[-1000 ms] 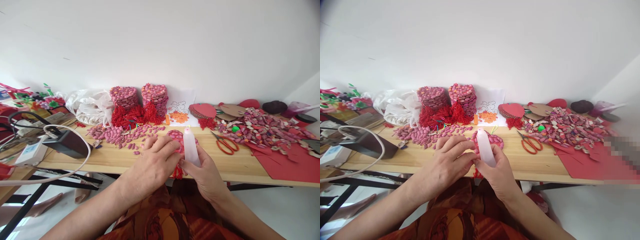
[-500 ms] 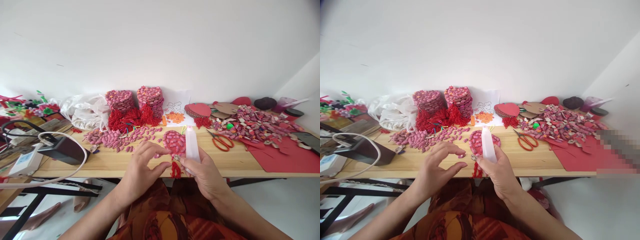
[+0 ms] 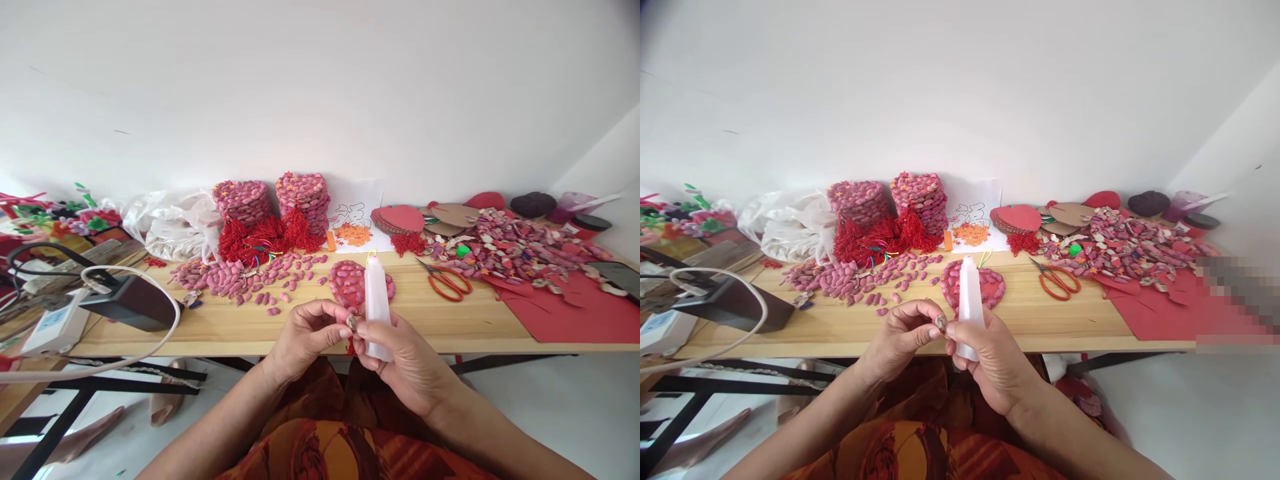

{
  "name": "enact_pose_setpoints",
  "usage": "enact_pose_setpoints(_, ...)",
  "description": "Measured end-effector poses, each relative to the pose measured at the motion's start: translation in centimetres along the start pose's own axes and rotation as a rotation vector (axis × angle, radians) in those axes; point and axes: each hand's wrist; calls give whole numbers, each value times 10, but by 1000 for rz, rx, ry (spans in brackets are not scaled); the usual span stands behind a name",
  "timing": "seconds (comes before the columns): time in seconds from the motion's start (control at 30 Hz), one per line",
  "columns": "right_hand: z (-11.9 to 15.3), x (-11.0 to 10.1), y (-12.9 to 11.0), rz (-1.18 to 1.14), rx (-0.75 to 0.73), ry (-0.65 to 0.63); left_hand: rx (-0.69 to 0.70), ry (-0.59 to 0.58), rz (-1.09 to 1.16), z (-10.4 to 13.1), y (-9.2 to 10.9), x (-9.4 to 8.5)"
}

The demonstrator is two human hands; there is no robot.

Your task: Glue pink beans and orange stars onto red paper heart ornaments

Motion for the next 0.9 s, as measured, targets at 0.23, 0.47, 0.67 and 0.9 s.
enact_pose_setpoints(0.23,-1,0,4,-46,55,-31,69,-108,-38,-2,0,-4)
enact_pose_setpoints(0.47,-3,-1,6,-31,82,-46,145,-77,-147,-6,-2,-7)
enact_pose_setpoints(0.67,-1,-2,-1,86,29,-74,148,-19,-169,-9,-6,-12)
enact_pose_setpoints(0.9,15,-20,-45,574,-171,-169,100,29,-62,-8,-9,-27)
Point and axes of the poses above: each hand's wrist, its own z-axis away from the middle knuckle, its own x-axis out of the palm, y = z × x, and after that the axes turned 8 degrees about -x, right-handed
